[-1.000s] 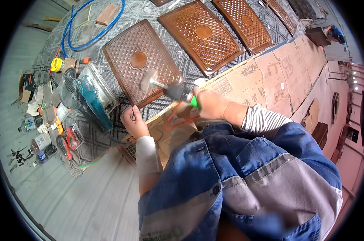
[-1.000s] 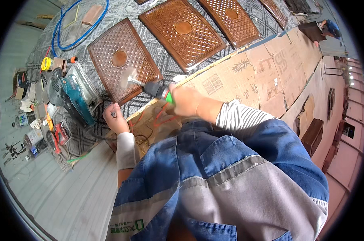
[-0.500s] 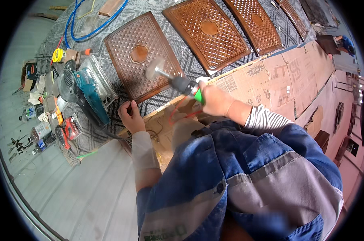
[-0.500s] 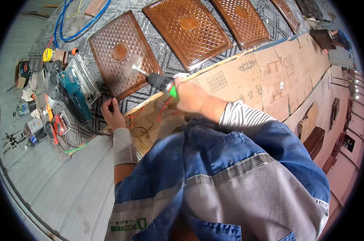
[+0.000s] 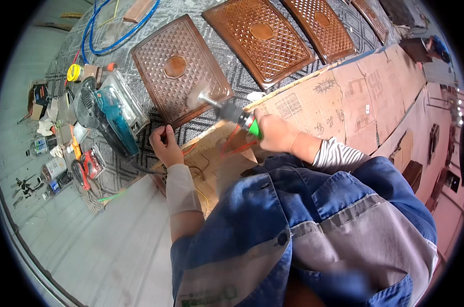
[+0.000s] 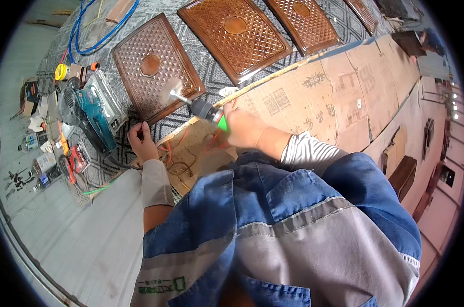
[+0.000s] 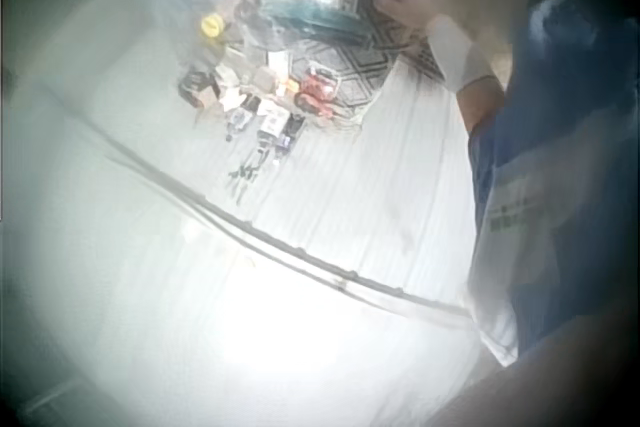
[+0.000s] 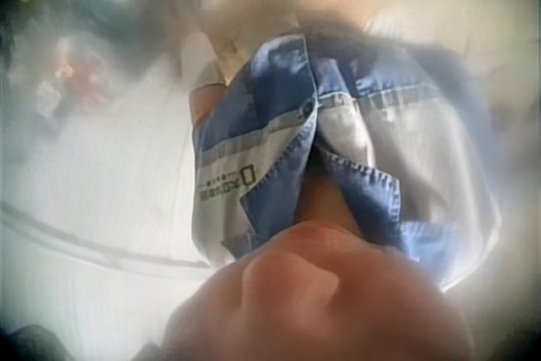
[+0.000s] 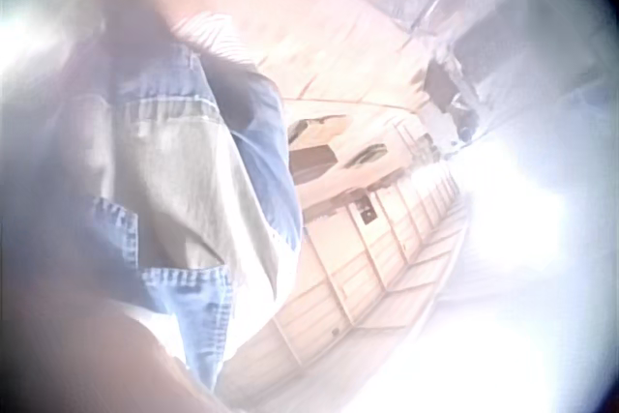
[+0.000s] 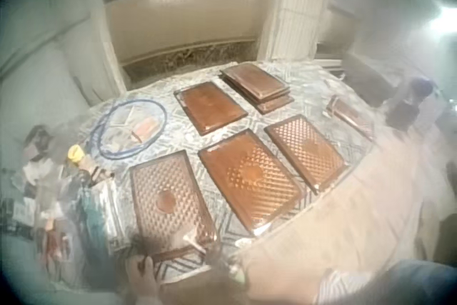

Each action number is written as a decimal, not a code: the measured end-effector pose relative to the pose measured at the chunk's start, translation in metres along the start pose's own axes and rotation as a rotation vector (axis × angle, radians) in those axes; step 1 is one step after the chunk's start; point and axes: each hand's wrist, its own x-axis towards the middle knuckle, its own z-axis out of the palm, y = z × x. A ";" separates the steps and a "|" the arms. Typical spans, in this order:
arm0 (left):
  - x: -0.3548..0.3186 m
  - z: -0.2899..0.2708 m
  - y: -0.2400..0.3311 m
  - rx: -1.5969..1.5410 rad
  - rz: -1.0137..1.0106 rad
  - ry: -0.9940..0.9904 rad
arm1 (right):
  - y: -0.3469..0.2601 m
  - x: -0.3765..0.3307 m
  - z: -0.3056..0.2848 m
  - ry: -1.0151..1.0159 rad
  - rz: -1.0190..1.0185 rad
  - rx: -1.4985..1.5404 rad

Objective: The person sands decorative wooden panels using a power drill with a sanding disc attachment, moving the tool across the surface of multiple panels laid out on a workbench.

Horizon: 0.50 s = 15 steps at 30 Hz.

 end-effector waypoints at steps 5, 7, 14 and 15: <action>0.000 0.003 0.012 -0.077 -0.076 -0.022 | -0.003 -0.012 0.023 0.173 0.048 -0.031; -0.001 0.004 0.013 -0.103 -0.084 -0.027 | -0.003 -0.014 0.020 0.194 0.086 0.070; 0.000 0.002 -0.001 -0.061 0.009 -0.039 | -0.009 -0.021 0.048 0.239 0.096 0.074; 0.000 0.002 0.000 -0.048 0.003 -0.040 | 0.000 -0.016 0.042 0.274 0.106 0.088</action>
